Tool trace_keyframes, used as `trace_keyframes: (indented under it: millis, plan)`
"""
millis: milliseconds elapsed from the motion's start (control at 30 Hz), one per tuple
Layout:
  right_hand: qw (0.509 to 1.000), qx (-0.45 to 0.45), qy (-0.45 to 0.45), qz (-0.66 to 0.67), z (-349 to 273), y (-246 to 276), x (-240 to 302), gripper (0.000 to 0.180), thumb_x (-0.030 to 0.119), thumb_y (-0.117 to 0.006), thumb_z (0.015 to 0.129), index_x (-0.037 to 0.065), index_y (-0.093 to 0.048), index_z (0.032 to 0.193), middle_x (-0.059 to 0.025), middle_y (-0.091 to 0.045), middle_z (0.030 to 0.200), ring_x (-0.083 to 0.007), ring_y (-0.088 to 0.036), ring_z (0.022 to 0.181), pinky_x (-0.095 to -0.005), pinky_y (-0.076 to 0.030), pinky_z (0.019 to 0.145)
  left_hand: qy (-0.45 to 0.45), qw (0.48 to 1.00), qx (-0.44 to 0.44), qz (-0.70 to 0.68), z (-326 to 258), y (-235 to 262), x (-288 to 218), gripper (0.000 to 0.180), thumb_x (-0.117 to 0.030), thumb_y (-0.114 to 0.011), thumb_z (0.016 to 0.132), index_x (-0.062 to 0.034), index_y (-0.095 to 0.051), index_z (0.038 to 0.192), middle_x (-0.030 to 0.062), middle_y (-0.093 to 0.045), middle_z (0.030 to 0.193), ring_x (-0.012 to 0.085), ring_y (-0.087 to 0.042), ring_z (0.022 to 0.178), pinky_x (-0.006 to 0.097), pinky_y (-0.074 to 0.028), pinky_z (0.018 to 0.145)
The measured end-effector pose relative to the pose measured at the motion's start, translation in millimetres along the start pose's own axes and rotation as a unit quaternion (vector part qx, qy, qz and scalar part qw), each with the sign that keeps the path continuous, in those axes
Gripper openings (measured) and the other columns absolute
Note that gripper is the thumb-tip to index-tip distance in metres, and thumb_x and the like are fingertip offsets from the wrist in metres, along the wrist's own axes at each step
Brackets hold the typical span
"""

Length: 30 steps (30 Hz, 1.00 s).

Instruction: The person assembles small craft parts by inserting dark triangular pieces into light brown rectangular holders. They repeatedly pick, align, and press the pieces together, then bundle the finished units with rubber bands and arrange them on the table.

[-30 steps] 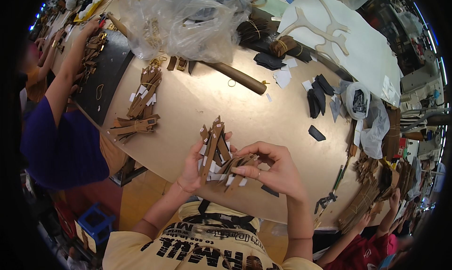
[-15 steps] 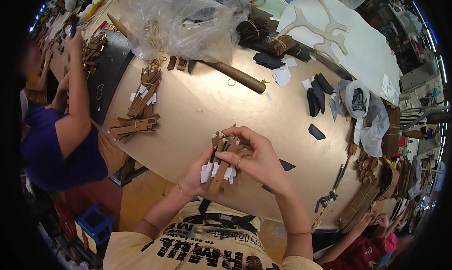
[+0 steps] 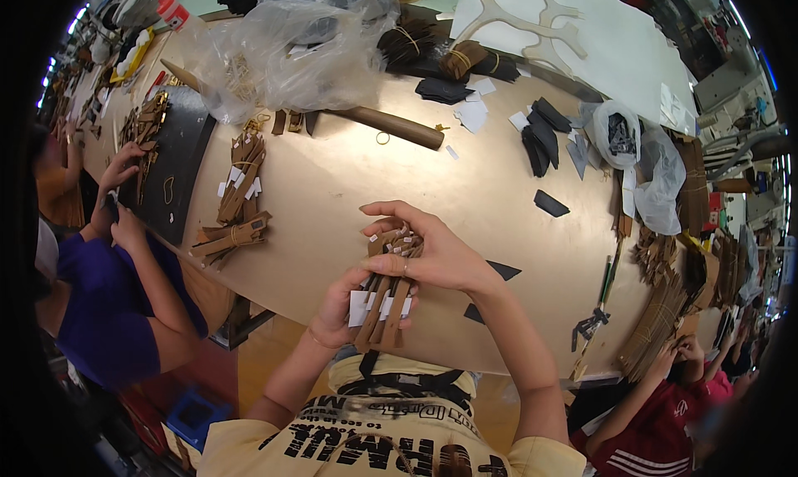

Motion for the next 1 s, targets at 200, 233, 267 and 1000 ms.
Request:
trace_keyframes:
  millis: [200, 233, 267, 1000]
  plan:
    - [0.999, -0.008, 0.015, -0.036, 1, 0, -4, 0.05, 0.032, -0.079, 0.084, 0.006, -0.062, 0.123, -0.0091, -0.065, 0.11, -0.0153, -0.063, 0.093, -0.0296, -0.052, 0.082, 0.014, 0.999, 0.02, 0.035, 2, -6, 4, 0.066, -0.058, -0.037, 0.1, -0.0033, -0.045, 0.136, 0.0243, -0.058, 0.12, 0.0385, -0.062, 0.109, 0.052, -0.055, 0.088]
    - [0.999, -0.015, 0.014, -0.05, 1, 1, -5, 0.047, 0.033, -0.078, 0.085, 0.005, -0.065, 0.119, -0.0083, -0.067, 0.106, -0.0145, -0.063, 0.091, -0.0292, -0.052, 0.081, 0.02, 0.999, 0.032, 0.019, 4, -6, 6, 0.069, -0.061, -0.037, 0.099, -0.0034, -0.045, 0.136, 0.0243, -0.058, 0.12, 0.0385, -0.062, 0.109, 0.051, -0.055, 0.089]
    - [0.998, -0.014, 0.024, -0.048, 1, 2, -6, 0.043, 0.033, -0.078, 0.085, 0.004, -0.066, 0.115, -0.0078, -0.067, 0.102, -0.014, -0.063, 0.09, -0.029, -0.052, 0.081, 0.03, 0.998, 0.046, 0.0, 5, -6, 8, 0.072, -0.065, -0.037, 0.098, -0.0036, -0.044, 0.136, 0.0243, -0.058, 0.12, 0.0384, -0.062, 0.109, 0.05, -0.055, 0.089]
    - [0.982, -0.063, 0.126, -0.124, -5, -2, -23, 0.027, 0.026, -0.078, 0.079, -0.001, -0.072, 0.082, -0.0143, -0.071, 0.076, -0.0217, -0.068, 0.069, -0.0322, -0.054, 0.068, 0.114, 0.982, 0.102, -0.115, 10, -6, 26, 0.066, -0.054, -0.056, 0.083, -0.0008, -0.048, 0.121, 0.0146, -0.051, 0.1, 0.0309, -0.055, 0.096, 0.049, -0.046, 0.092]
Point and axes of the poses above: each hand's wrist, its own z-axis towards the middle knuckle, its own y-axis out of the back of the hand, x = y × z, the point moved 1 cm from there along z, towards the middle knuckle
